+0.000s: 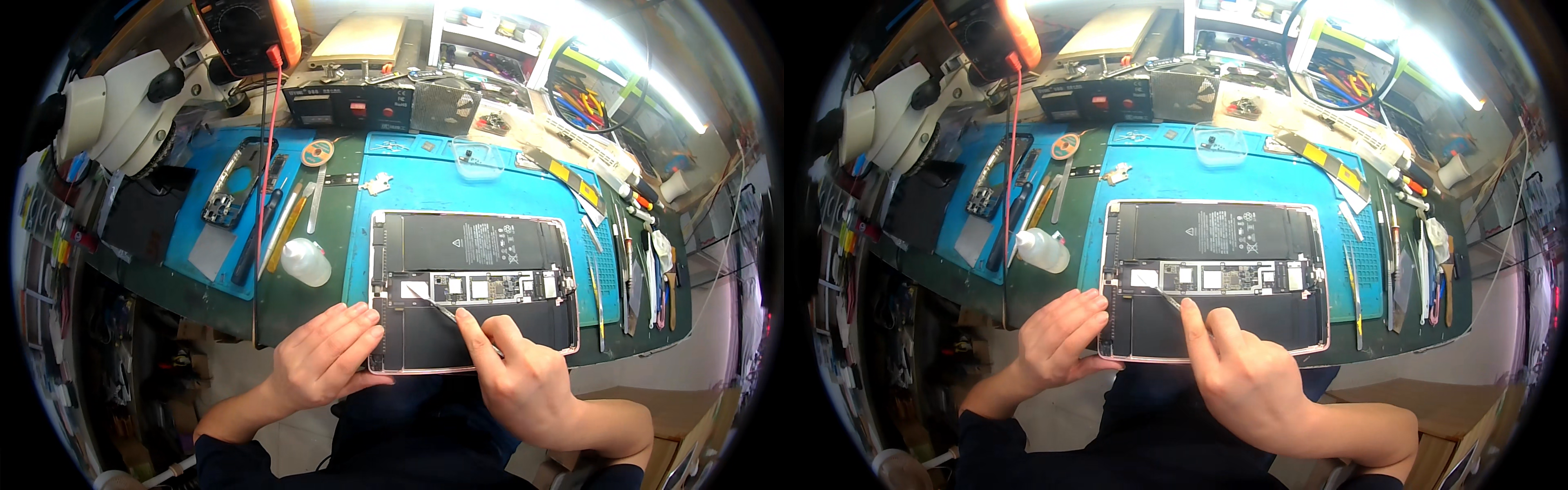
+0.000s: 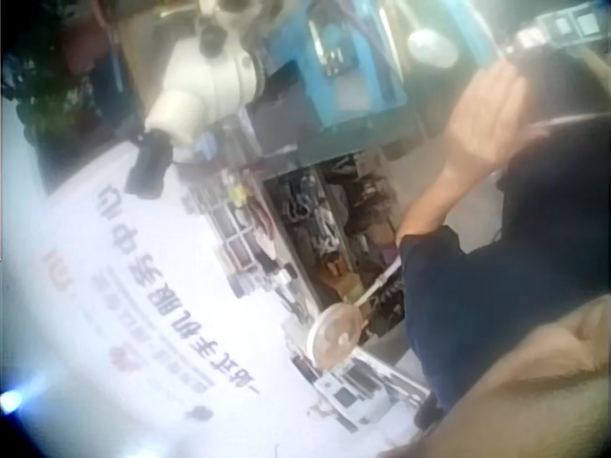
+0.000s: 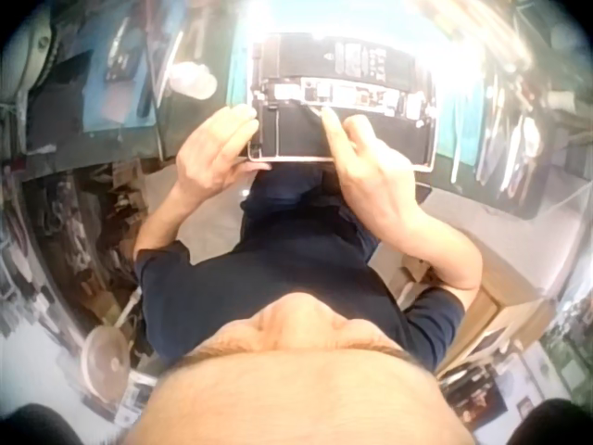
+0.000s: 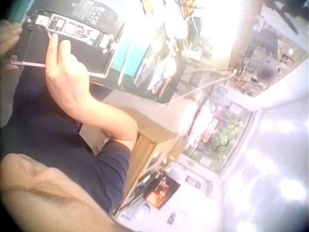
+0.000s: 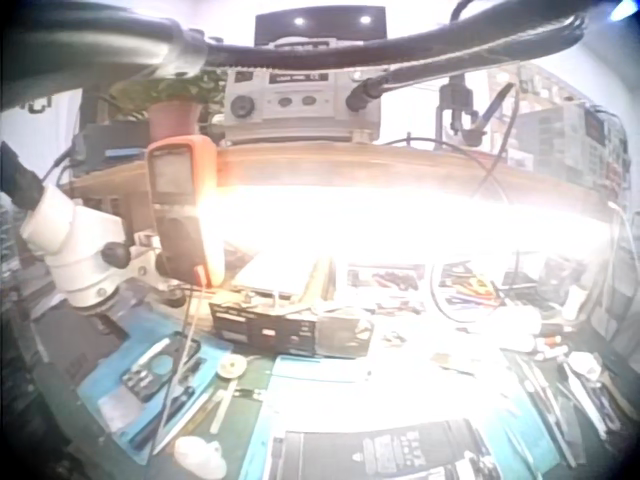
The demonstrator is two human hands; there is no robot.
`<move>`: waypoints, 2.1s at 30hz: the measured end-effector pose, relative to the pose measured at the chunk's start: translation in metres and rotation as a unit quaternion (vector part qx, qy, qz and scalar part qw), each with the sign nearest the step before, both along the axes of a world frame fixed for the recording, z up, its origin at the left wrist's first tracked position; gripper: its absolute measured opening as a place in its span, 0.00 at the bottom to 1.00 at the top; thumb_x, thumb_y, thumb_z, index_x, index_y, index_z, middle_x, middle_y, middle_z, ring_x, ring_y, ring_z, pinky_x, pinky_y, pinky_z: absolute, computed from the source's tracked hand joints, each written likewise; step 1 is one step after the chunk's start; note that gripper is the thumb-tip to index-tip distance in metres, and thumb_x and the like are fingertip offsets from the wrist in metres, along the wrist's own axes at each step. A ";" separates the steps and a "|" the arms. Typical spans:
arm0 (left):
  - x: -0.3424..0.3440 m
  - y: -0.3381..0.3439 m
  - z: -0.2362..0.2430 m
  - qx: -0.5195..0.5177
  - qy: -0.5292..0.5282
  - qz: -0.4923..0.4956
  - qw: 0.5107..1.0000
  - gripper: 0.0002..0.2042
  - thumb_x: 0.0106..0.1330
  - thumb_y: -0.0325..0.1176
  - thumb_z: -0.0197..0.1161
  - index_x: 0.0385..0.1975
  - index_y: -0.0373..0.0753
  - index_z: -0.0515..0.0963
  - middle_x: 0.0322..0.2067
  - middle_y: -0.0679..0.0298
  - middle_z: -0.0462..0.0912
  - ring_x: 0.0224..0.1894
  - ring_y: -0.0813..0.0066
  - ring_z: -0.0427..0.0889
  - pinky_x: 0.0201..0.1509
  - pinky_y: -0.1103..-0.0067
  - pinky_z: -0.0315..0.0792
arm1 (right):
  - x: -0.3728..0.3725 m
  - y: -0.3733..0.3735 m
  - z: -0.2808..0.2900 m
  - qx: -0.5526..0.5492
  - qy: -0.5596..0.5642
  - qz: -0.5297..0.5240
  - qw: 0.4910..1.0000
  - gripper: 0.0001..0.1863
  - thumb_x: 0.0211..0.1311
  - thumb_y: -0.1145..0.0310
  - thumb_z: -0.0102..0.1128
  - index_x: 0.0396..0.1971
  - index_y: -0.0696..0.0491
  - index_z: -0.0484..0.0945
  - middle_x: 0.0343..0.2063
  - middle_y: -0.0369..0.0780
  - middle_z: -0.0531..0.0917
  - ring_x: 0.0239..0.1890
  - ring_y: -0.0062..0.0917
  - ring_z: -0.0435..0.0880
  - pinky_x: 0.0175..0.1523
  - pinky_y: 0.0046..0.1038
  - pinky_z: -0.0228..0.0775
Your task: The person is repairing a tablet by applying a liquid from a small bottle onto the internal components and using a plastic card to spread it. They also use a metal tool to adjust parts inside the device.
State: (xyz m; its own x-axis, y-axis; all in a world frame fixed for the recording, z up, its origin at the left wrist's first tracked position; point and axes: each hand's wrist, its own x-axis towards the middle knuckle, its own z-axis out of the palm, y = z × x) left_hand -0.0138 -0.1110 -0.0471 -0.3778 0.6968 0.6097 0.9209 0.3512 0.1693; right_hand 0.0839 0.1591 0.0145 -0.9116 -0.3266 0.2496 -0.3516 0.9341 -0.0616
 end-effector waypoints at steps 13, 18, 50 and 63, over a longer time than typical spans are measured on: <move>-0.001 0.001 -0.002 0.003 0.009 -0.001 1.000 0.28 0.65 0.51 0.78 0.54 0.33 0.86 0.51 0.54 0.91 0.55 0.59 0.91 0.62 0.65 0.86 | 0.006 -0.012 0.008 0.038 0.014 -0.027 0.999 0.30 0.54 0.75 0.63 0.60 0.63 0.84 0.30 0.35 0.73 0.16 0.15 0.72 0.20 0.20 0.64; -0.002 0.000 -0.002 -0.001 0.011 -0.004 1.000 0.27 0.65 0.51 0.78 0.53 0.33 0.86 0.51 0.54 0.91 0.55 0.58 0.91 0.62 0.65 0.86 | 0.011 -0.026 0.005 0.094 0.010 -0.037 0.995 0.28 0.55 0.73 0.63 0.58 0.65 0.85 0.29 0.35 0.73 0.14 0.14 0.70 0.19 0.19 0.63; -0.001 0.001 0.000 0.008 0.001 -0.007 1.000 0.27 0.65 0.50 0.79 0.53 0.32 0.86 0.51 0.53 0.91 0.55 0.57 0.92 0.61 0.65 0.87 | -0.020 0.018 -0.003 0.049 0.002 0.114 0.992 0.30 0.55 0.72 0.64 0.60 0.67 0.82 0.29 0.35 0.70 0.20 0.14 0.75 0.25 0.19 0.69; -0.001 0.001 0.001 0.007 -0.004 -0.012 1.000 0.27 0.65 0.48 0.79 0.53 0.31 0.86 0.51 0.52 0.90 0.55 0.56 0.91 0.60 0.64 0.87 | -0.023 0.012 -0.006 0.058 0.023 0.117 0.991 0.28 0.57 0.73 0.64 0.59 0.68 0.82 0.28 0.34 0.69 0.20 0.13 0.73 0.23 0.19 0.68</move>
